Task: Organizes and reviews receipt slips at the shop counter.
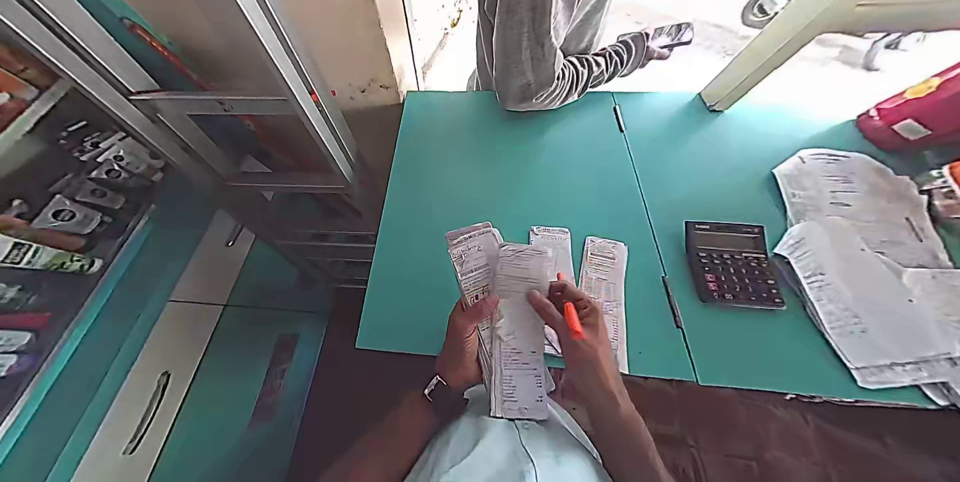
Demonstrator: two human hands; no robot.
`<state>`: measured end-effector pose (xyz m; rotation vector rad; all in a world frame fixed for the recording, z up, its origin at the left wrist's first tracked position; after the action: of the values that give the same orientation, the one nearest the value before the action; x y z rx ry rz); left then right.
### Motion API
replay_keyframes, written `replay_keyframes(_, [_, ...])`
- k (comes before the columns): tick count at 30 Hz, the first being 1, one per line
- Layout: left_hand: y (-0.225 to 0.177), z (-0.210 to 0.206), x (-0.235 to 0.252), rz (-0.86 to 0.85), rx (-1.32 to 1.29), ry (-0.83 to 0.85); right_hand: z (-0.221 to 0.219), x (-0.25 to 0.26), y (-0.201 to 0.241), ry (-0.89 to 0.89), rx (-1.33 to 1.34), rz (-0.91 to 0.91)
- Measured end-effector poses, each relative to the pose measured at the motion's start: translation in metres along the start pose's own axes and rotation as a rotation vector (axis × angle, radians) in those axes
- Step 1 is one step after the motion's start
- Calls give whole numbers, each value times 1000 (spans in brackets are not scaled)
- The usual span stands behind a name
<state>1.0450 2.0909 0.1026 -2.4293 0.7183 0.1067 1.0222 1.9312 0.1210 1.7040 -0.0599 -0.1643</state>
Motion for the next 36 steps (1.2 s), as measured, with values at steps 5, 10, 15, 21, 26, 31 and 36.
replay_keyframes(5, [8, 3, 3, 71, -241, 289, 32, -2, 29, -209, 109, 72])
replay_keyframes(10, [10, 3, 1, 60, -279, 319, 56, 19, 22, -221, -213, 124])
replay_keyframes(15, [9, 0, -4, 63, -173, 213, 47, 20, 13, -219, -744, 168])
replay_keyframes(21, [4, -8, -6, 27, 21, 31, -2, -6, 19, 132, -260, -3])
replay_keyframes(26, [-2, -17, -8, -19, 126, 23, 8, -8, 23, 144, -316, 147])
replay_keyframes(31, [-4, -22, -9, -57, 209, -6, 1, -20, 24, 87, -369, 168])
replay_keyframes(36, [0, -19, -5, -88, 189, 90, -3, -25, 30, 29, -352, 251])
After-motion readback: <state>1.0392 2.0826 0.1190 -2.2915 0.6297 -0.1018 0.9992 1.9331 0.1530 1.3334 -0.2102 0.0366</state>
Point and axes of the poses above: each hand's wrist, its own x-axis towards the middle knuckle, its own z-axis out of the back of the hand, y = z × x, the point moved 4 cm from there along x, towards the middle knuckle, and after that the axes turned 12 degrees about y, right-handed, at the moved point
